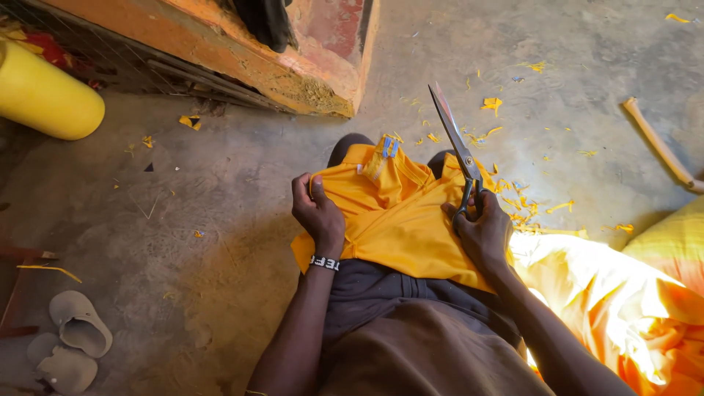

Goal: Cutting and trimming yellow fabric using large tailor scissors

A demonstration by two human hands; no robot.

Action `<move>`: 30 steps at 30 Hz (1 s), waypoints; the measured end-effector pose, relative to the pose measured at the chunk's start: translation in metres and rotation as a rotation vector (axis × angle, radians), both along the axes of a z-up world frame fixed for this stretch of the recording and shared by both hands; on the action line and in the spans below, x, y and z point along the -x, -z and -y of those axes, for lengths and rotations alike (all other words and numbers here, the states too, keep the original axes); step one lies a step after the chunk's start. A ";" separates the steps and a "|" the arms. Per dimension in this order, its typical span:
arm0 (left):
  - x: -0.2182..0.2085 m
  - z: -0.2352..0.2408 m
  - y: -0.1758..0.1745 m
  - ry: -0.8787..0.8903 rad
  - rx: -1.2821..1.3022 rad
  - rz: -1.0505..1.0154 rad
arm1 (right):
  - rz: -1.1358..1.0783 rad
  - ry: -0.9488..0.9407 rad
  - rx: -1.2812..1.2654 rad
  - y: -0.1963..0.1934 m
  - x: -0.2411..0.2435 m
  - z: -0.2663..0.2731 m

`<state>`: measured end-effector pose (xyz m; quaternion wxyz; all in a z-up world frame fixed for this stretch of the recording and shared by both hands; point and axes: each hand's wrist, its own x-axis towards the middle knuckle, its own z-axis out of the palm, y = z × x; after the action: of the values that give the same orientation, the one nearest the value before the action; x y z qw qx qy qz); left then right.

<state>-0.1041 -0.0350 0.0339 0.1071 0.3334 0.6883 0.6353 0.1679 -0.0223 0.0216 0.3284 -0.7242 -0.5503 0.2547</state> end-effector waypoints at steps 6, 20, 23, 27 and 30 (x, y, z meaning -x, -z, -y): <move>-0.003 -0.001 0.014 -0.014 0.003 0.062 | 0.080 0.007 0.126 0.005 -0.007 -0.004; -0.020 -0.031 0.015 0.231 0.058 0.033 | 0.116 -0.134 0.212 0.038 0.068 -0.065; -0.019 -0.022 0.012 0.226 0.065 0.005 | 0.054 -0.071 0.092 0.048 0.039 -0.082; -0.014 -0.023 0.013 0.235 0.007 -0.024 | 0.105 0.039 0.000 0.008 -0.007 -0.097; -0.021 -0.025 0.008 0.240 -0.022 -0.023 | 0.186 0.079 -0.094 -0.004 -0.032 -0.093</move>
<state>-0.0834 -0.0099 0.0260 0.1708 0.4217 0.6378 0.6214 0.2001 0.0709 0.0255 0.3194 -0.7497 -0.5607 0.1468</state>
